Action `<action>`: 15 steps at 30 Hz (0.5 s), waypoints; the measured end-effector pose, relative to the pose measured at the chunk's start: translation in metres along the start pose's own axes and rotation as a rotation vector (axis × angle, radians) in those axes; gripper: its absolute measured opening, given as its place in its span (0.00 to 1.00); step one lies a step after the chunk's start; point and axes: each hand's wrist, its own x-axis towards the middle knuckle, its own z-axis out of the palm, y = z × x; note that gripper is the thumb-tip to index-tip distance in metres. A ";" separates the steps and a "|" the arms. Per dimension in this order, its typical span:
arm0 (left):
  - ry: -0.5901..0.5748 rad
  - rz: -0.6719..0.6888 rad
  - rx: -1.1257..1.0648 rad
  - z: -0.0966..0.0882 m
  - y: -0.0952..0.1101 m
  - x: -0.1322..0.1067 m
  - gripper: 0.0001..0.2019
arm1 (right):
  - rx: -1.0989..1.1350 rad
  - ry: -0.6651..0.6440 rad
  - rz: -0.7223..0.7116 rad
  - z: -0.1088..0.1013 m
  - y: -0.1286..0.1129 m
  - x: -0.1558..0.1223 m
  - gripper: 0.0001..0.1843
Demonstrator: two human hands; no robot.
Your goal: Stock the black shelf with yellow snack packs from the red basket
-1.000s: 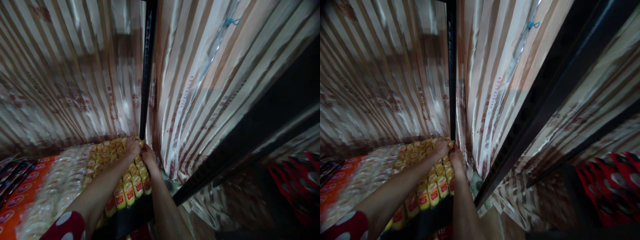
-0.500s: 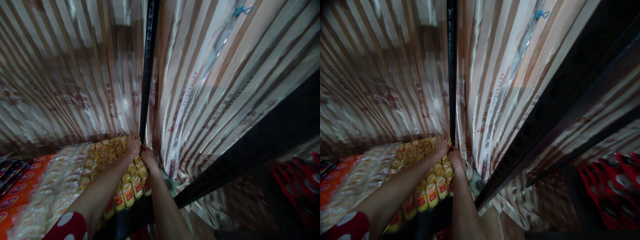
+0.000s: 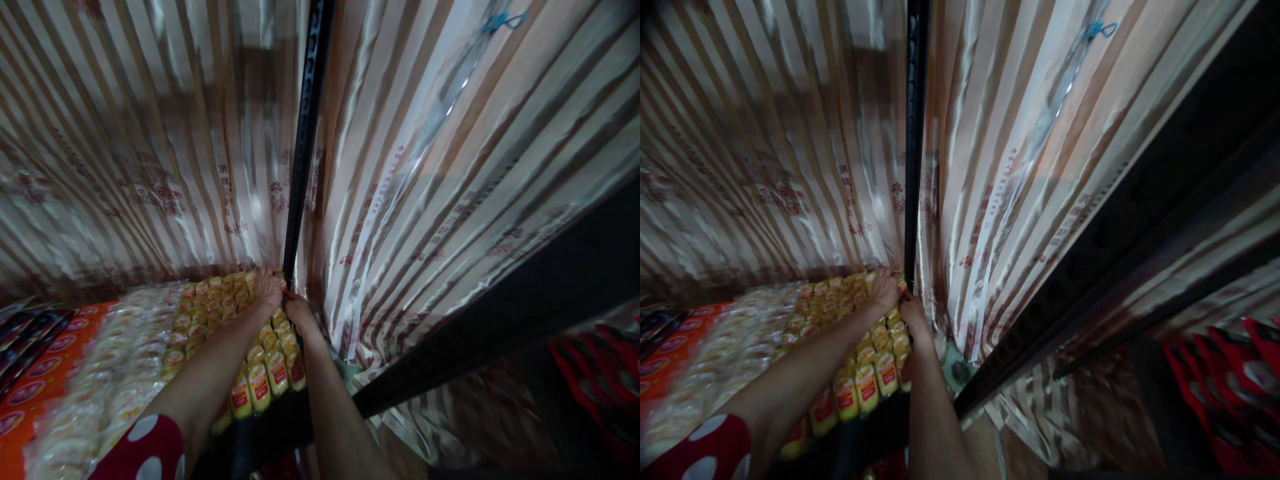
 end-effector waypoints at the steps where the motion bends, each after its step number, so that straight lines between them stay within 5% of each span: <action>1: 0.005 0.004 -0.012 -0.001 0.000 0.000 0.15 | -0.005 -0.001 0.010 -0.001 -0.003 -0.002 0.19; 8: 0.145 0.119 -0.198 -0.019 0.007 -0.024 0.12 | -0.118 0.122 0.032 -0.015 -0.029 -0.026 0.20; 15: 0.096 0.124 -0.472 -0.048 0.029 -0.107 0.15 | -0.171 0.233 -0.062 -0.023 -0.061 -0.083 0.20</action>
